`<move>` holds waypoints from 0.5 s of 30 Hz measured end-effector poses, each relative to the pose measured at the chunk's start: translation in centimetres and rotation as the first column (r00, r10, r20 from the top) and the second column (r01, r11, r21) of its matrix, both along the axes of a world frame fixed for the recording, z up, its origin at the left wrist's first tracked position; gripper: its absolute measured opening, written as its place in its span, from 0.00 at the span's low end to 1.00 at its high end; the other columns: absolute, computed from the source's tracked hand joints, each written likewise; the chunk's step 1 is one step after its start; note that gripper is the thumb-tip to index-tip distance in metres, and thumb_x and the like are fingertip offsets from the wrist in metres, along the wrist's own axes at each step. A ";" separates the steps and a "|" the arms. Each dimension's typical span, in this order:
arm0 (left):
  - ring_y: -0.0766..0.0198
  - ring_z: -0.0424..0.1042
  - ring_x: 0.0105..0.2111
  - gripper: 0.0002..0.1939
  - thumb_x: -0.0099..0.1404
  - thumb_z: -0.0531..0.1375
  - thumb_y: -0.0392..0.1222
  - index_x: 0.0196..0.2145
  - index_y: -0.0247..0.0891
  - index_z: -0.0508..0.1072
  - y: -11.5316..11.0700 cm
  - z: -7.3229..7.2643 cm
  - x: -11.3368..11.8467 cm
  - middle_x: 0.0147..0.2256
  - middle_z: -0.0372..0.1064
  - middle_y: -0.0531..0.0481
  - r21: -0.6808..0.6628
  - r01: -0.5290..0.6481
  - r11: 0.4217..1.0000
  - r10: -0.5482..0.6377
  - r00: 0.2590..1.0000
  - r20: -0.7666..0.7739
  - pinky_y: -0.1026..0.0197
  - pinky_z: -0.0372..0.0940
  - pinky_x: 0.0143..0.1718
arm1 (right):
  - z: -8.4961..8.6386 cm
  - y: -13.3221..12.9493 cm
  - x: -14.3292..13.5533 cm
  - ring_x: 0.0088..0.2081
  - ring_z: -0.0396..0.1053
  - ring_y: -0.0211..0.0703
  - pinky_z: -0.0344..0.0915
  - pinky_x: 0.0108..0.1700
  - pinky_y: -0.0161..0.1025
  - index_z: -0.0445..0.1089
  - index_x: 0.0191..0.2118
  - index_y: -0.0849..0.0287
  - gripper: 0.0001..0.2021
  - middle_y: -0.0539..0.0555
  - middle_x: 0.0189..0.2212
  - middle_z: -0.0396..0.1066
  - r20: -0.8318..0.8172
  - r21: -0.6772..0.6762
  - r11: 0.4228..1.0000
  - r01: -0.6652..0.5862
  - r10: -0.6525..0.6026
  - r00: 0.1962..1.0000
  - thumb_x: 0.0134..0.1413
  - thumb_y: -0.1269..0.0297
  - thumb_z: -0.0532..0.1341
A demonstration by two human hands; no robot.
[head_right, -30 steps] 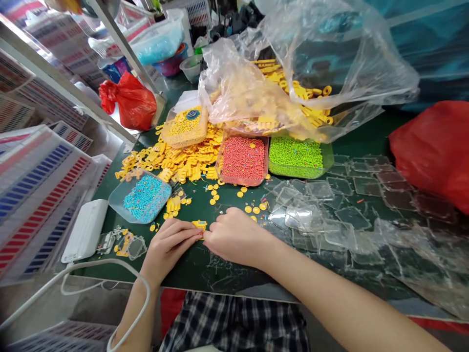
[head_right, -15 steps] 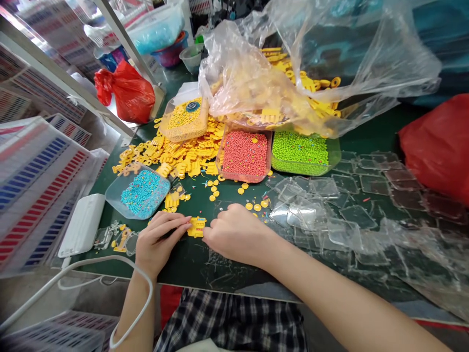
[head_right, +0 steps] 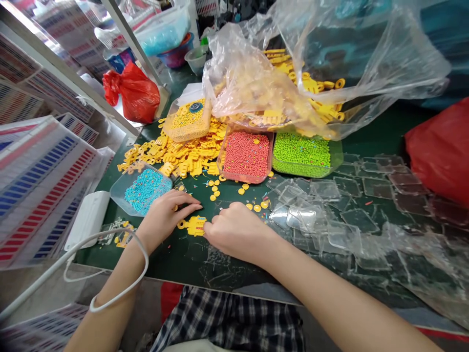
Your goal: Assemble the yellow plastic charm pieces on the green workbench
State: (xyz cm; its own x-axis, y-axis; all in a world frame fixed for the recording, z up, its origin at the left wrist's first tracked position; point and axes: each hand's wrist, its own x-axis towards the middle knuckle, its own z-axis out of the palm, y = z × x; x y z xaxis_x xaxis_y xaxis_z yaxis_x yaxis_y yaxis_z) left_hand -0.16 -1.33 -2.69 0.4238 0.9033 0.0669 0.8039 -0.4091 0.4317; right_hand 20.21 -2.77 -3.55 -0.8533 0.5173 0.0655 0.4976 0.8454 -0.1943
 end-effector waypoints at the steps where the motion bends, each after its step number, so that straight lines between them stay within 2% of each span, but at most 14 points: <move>1: 0.59 0.74 0.36 0.08 0.66 0.61 0.43 0.32 0.39 0.78 0.0 0.1 0.1 0.32 0.77 0.49 -0.014 0.013 1.000 -0.013 1.000 -0.013 0.56 0.68 0.43 | 0.1 0.0 0.0 0.26 0.69 0.40 0.40 0.26 0.39 0.71 0.31 0.61 0.11 0.52 0.23 0.75 0.008 -0.005 1.000 0.003 -0.003 1.000 0.63 0.67 0.55; 5: 0.59 0.74 0.36 0.09 0.66 0.60 0.43 0.31 0.39 0.77 0.1 0.1 0.1 0.32 0.77 0.49 -0.070 0.040 0.997 -0.045 0.997 -0.062 0.57 0.67 0.43 | 0.4 0.0 0.1 0.28 0.71 0.42 0.41 0.26 0.39 0.71 0.31 0.60 0.10 0.53 0.25 0.75 0.025 -0.020 1.000 0.016 -0.016 1.000 0.62 0.67 0.56; 10: 0.59 0.73 0.34 0.15 0.69 0.55 0.49 0.29 0.39 0.75 0.3 0.4 -0.1 0.29 0.75 0.48 -0.095 0.055 0.994 -0.064 0.994 -0.088 0.56 0.68 0.42 | 0.7 0.0 0.1 0.28 0.71 0.42 0.42 0.26 0.39 0.70 0.31 0.61 0.10 0.54 0.26 0.76 -0.004 -0.015 1.000 0.021 -0.021 1.000 0.63 0.67 0.55; 15: 0.60 0.73 0.32 0.17 0.69 0.54 0.52 0.29 0.40 0.74 1.3 2.0 0.8 0.30 0.75 0.49 -0.072 0.166 0.984 -0.169 0.985 -0.039 0.59 0.68 0.36 | 1.2 0.0 0.3 0.28 0.72 0.41 0.44 0.25 0.39 0.71 0.30 0.61 0.12 0.54 0.25 0.76 -0.034 -0.006 1.000 0.001 -0.001 0.999 0.64 0.68 0.54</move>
